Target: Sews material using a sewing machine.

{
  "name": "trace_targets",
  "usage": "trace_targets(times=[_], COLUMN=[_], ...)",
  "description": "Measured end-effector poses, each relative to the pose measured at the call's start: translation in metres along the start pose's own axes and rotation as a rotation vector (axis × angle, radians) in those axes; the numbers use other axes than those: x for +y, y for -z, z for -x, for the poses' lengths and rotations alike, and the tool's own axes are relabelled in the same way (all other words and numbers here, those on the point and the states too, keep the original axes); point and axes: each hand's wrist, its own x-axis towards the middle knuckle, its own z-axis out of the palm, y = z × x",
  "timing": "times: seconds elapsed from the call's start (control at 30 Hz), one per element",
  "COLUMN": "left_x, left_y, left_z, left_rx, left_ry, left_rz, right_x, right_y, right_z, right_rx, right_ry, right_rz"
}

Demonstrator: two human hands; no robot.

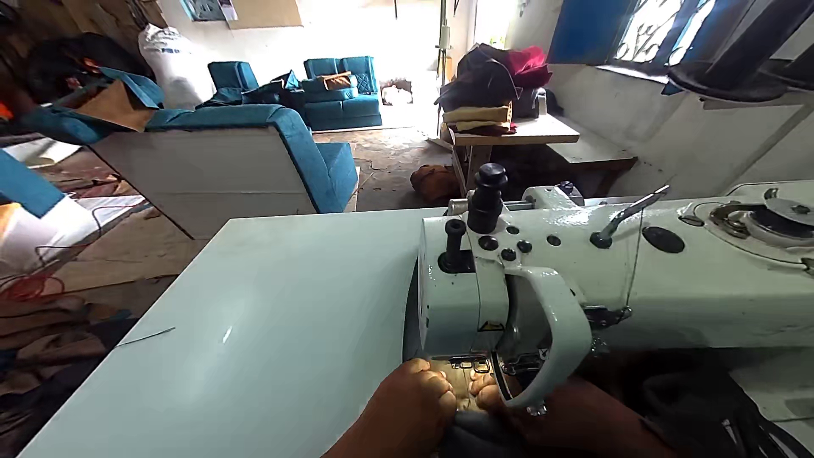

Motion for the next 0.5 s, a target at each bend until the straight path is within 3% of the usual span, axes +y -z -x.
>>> trace_targets(times=[0.27, 0.5], left_x=[0.003, -0.004], left_y=[-0.014, -0.001], left_z=[0.006, 0.002], left_rx=[0.016, -0.080], left_ry=[0.037, -0.253], left_rz=[0.022, 0.202], right_x=[-0.001, 0.007], right_y=[-0.001, -0.013], right_z=[0.000, -0.003], right_rx=[0.025, 0.057], right_ry=[0.049, 0.404], right_rz=[0.054, 0.097])
